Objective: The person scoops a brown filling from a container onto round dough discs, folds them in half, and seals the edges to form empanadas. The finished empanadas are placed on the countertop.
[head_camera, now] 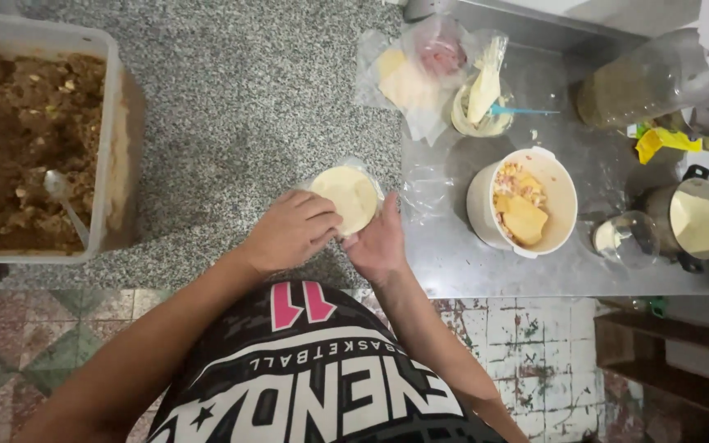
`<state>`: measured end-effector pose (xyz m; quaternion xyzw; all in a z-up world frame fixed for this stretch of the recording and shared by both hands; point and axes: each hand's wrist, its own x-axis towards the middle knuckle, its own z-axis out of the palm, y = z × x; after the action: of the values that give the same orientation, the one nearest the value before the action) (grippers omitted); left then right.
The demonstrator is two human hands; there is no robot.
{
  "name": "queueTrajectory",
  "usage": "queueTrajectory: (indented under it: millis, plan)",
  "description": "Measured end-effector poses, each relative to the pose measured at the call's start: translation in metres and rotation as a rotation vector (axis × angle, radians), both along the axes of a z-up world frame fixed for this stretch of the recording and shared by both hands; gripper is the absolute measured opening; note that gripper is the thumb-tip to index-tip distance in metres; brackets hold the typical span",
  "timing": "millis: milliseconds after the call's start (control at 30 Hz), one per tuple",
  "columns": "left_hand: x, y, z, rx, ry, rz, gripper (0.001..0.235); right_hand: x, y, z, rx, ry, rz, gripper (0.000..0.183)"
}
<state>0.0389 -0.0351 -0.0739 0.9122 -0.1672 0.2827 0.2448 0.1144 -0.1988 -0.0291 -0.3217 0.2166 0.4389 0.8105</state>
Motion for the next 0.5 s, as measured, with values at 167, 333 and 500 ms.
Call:
queueTrajectory:
  millis: [167,333,500]
  plan:
    - [0.001,0.003,0.006,0.002,0.14,-0.083,0.01,0.005,0.001,-0.007,0.141,-0.008,0.053,0.079]
    - [0.004,0.001,0.024,-0.192,0.39,-0.07,0.011,0.002,0.009,-0.006,0.124,-0.093,0.022,0.079]
    - [0.004,0.003,0.036,-0.345,0.458,-0.022,0.016,0.004,0.014,-0.001,0.081,-0.165,0.062,0.083]
